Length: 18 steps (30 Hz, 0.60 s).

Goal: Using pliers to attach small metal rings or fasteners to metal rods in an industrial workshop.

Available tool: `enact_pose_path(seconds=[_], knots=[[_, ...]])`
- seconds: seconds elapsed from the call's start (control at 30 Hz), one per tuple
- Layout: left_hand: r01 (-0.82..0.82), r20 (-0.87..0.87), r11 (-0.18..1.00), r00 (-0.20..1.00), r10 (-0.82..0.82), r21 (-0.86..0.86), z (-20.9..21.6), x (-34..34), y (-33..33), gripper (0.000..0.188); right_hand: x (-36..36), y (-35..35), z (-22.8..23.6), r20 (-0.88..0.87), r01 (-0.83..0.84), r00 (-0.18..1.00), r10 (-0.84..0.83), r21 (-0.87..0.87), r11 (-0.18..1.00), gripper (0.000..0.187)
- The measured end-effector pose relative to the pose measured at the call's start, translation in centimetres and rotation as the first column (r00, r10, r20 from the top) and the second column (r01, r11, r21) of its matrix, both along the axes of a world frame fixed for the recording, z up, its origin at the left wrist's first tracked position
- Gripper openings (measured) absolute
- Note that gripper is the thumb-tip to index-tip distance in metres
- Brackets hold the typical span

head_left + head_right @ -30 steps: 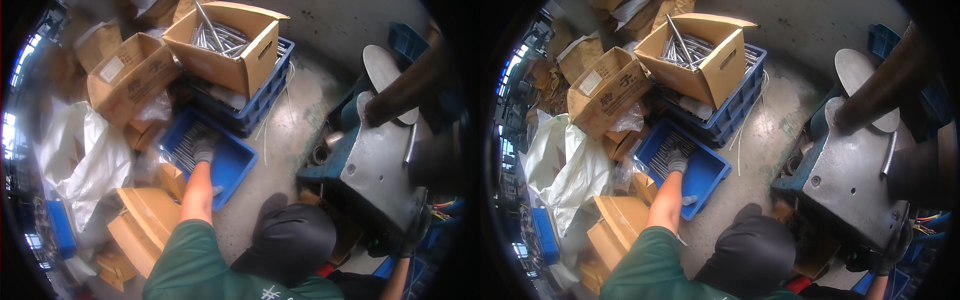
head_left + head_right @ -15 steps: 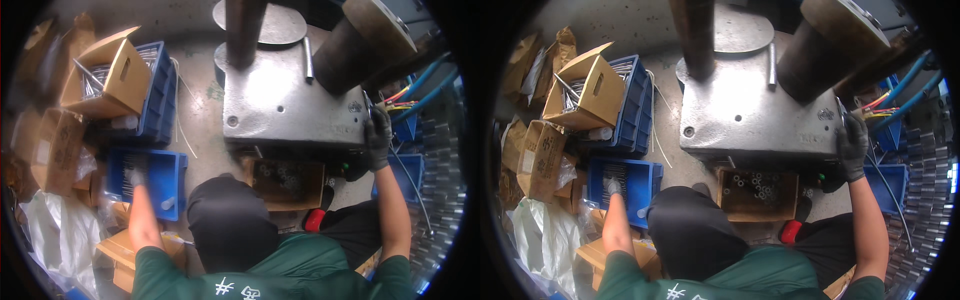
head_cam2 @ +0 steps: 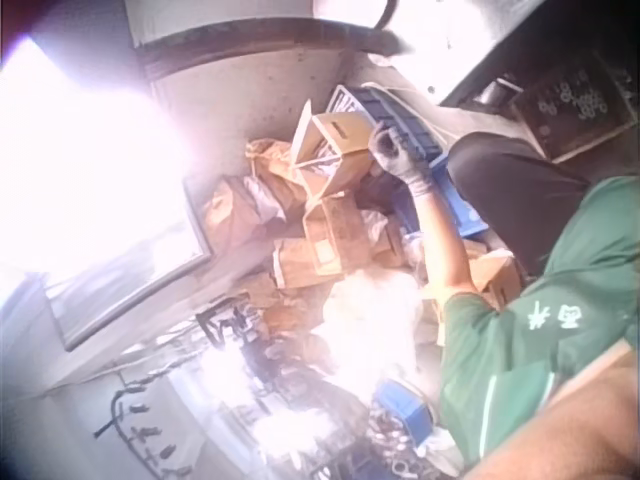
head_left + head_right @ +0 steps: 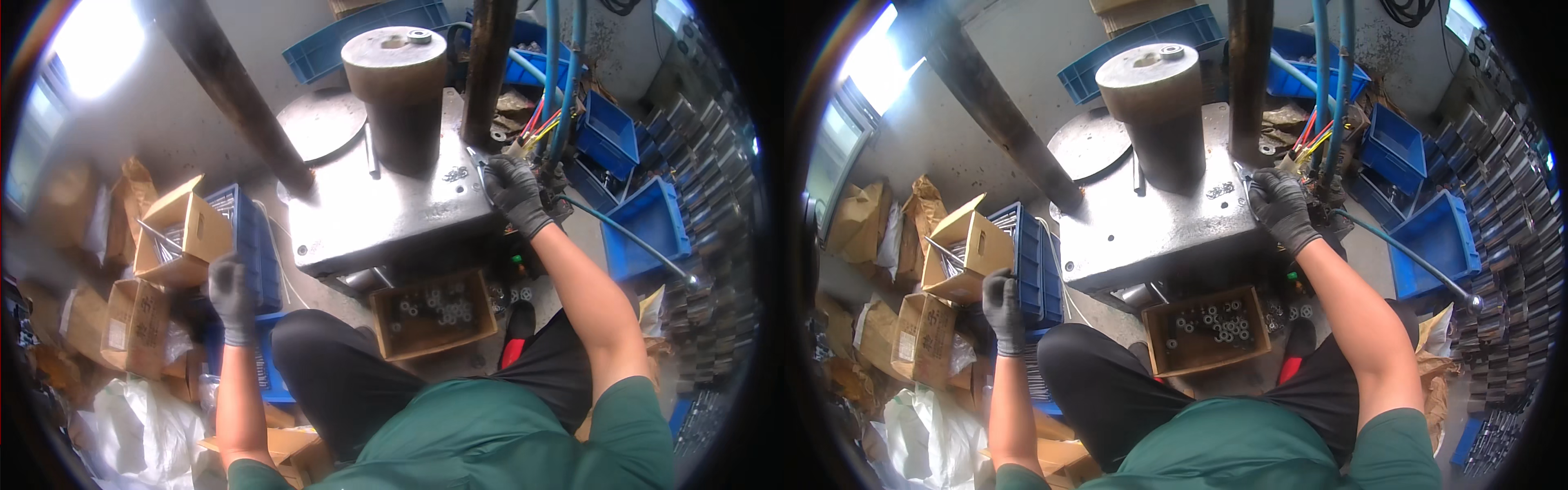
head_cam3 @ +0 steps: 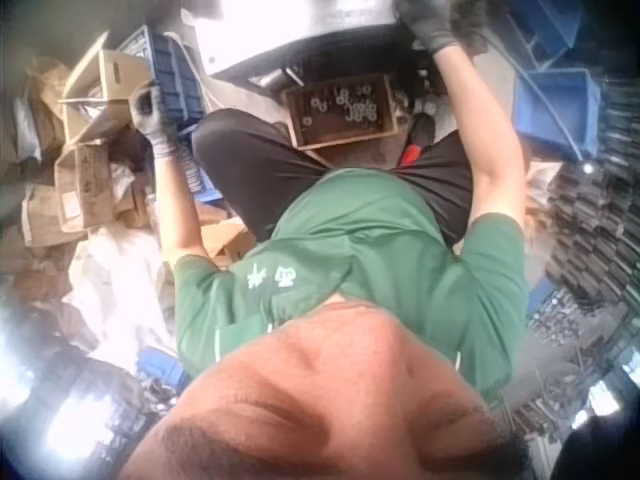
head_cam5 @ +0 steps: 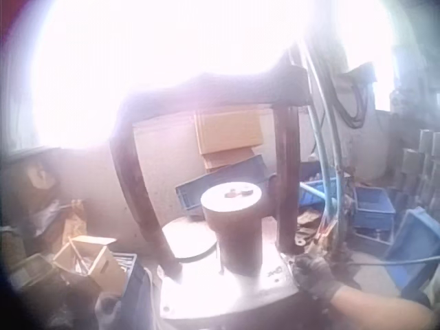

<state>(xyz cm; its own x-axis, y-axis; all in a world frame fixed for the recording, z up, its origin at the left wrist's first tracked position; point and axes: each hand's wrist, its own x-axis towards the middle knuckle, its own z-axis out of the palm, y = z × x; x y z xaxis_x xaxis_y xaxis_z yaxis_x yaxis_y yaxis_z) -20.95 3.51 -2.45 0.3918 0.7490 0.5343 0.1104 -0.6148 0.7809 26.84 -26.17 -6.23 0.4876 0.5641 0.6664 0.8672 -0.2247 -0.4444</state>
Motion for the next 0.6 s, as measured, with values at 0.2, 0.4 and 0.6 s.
enact_pose_path(seconds=[0.2, 0.4, 0.6], knots=[[0.466, -0.297, 0.877, 0.859, -0.416, 0.119, 7.9, 13.6, -5.4, 0.023, -1.1, -3.0, 5.9, -0.211, -0.093, 0.973, 0.098, 0.034, 0.995, 0.024], [0.596, -0.494, 0.787, 0.739, -0.459, 0.161, 5.0, 21.9, -11.3, 0.017, -3.7, -13.7, 14.5, -0.365, -0.333, 0.892, 0.267, -0.131, 0.934, 0.022], [0.58, -0.522, 0.506, 0.809, -0.268, 0.639, -0.8, 22.5, -7.1, 0.012, -7.9, -28.6, 13.3, -0.189, -0.283, 0.948, 0.255, -0.138, 0.949, 0.052]])
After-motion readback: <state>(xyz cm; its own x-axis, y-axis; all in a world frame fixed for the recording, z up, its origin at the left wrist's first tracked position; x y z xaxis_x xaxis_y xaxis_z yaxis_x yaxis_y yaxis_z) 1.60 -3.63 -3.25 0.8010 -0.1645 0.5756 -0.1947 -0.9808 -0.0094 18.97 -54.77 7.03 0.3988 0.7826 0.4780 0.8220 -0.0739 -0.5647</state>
